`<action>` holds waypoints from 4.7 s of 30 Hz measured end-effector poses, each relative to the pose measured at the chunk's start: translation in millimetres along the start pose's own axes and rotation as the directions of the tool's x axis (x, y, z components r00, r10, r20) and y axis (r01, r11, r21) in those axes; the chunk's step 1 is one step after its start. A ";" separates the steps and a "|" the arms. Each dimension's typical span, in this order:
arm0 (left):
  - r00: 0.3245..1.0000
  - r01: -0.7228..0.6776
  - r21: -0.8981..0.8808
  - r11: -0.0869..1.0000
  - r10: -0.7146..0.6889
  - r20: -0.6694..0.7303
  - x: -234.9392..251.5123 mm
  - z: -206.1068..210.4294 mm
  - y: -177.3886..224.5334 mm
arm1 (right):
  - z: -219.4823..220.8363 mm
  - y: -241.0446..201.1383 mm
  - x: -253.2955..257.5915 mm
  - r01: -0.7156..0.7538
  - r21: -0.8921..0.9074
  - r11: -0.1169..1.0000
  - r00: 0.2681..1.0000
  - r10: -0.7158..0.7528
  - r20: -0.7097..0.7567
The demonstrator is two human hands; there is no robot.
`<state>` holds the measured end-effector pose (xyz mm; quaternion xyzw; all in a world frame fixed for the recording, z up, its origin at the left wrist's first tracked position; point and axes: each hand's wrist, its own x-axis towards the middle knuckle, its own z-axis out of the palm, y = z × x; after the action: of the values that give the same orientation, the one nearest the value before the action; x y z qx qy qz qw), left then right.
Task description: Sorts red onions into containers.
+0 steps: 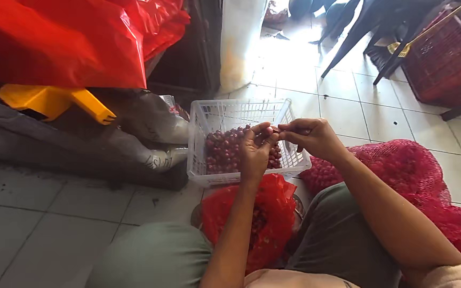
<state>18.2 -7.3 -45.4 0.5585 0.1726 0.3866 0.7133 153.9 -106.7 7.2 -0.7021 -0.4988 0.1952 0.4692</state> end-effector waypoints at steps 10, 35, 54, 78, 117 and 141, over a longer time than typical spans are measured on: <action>0.991 0.134 -0.080 0.988 -0.133 0.025 -2.0 -13.9 -1.8 | 23.4 10.4 6.3 0.194 -0.342 0.919 0.970 -0.232 -0.074; 0.809 0.581 -0.297 0.758 -0.578 0.110 -5.0 -5.7 10.9 | 15.2 9.4 -1.1 0.121 -0.076 0.990 0.992 -0.119 0.036; 0.798 0.579 -0.311 0.753 -0.603 0.026 -7.6 13.3 11.6 | 4.6 11.7 12.5 0.027 0.092 0.995 0.956 -0.053 0.288; 0.893 0.387 0.369 0.845 -0.443 0.076 14.4 -55.2 10.6 | 53.1 9.1 -39.6 -0.798 0.307 0.519 0.535 0.375 0.757; 0.998 0.046 0.001 0.999 -0.046 0.030 -116.6 -40.1 19.4 | 61.5 -21.5 -83.6 -0.204 0.459 0.865 0.979 0.191 0.075; 0.914 0.385 -0.352 0.853 -0.405 0.020 -116.4 -42.6 32.9 | 68.2 -17.7 -80.0 0.241 -0.027 0.970 0.967 -0.243 -0.077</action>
<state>-97.2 -63.2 -49.8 0.3649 0.2317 0.2714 0.8599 60.0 -144.7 -26.2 -0.6471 -0.5633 0.1042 0.5030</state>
